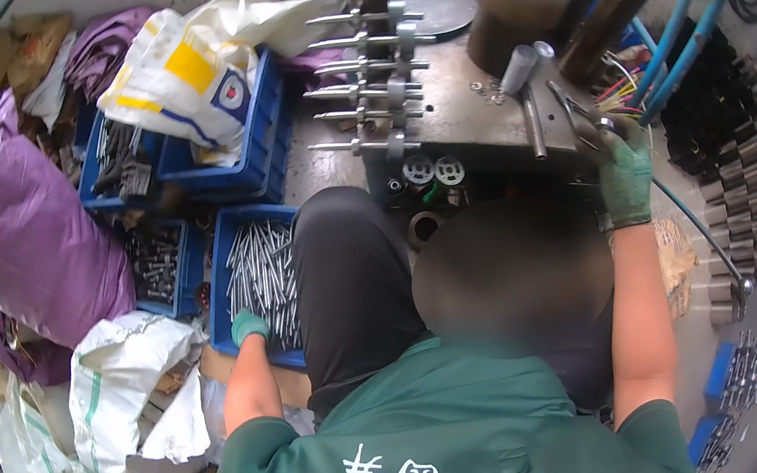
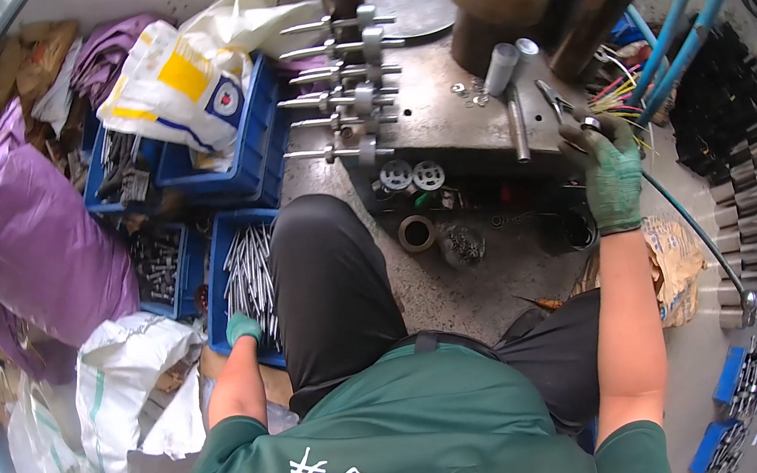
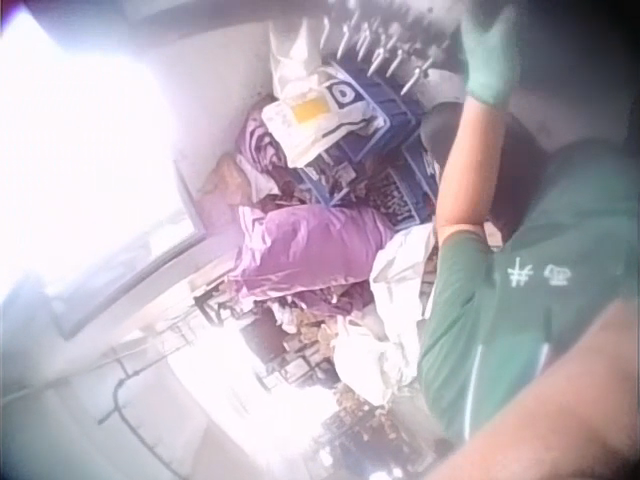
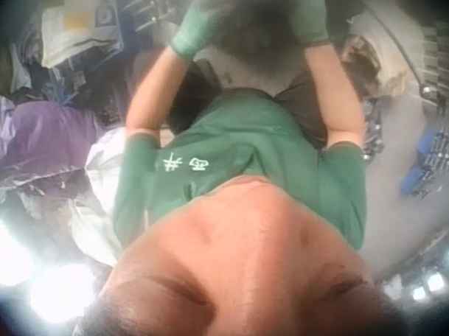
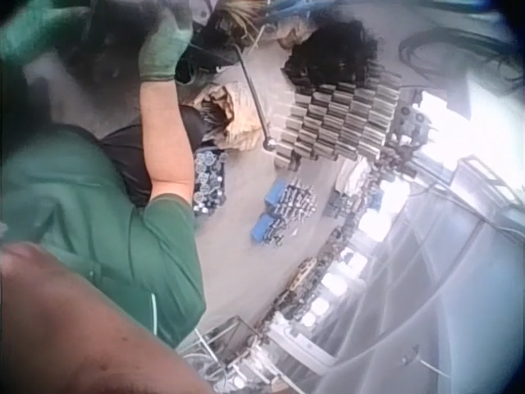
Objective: The person uses a vertical industrial press to assemble metal components, placing gears and shafts into a die and operating the press handle multiple times.
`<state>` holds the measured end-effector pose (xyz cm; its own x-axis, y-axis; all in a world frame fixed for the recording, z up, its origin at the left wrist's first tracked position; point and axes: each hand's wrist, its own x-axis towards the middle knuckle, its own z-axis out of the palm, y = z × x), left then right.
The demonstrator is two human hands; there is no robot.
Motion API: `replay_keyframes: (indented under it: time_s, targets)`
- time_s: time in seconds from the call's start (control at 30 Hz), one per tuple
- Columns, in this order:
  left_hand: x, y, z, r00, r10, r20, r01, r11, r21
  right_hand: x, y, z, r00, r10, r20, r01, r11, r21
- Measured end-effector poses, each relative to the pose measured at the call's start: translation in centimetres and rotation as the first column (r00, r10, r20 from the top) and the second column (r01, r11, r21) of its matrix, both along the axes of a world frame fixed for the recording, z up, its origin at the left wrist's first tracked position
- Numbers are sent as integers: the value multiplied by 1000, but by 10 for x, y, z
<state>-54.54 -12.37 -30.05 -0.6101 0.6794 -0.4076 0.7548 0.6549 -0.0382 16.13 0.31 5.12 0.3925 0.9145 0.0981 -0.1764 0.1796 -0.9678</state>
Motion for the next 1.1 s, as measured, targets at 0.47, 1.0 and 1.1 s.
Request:
replay_keyframes:
  time_s: [0.47,1.0,1.1]
  targets:
    - [206,166,367,104,-764,636,-493,516,701,-26,-35,-22,916,84,-393,-85,996,14]
    - [475,123,311,-250,-322,913,479,778,406,-35,-49,-8,938,51,-343,-75,996,-57]
    - [477,124,314,-249,-380,891,454,767,454,-26,-49,-11,988,128,-84,-133,990,-55]
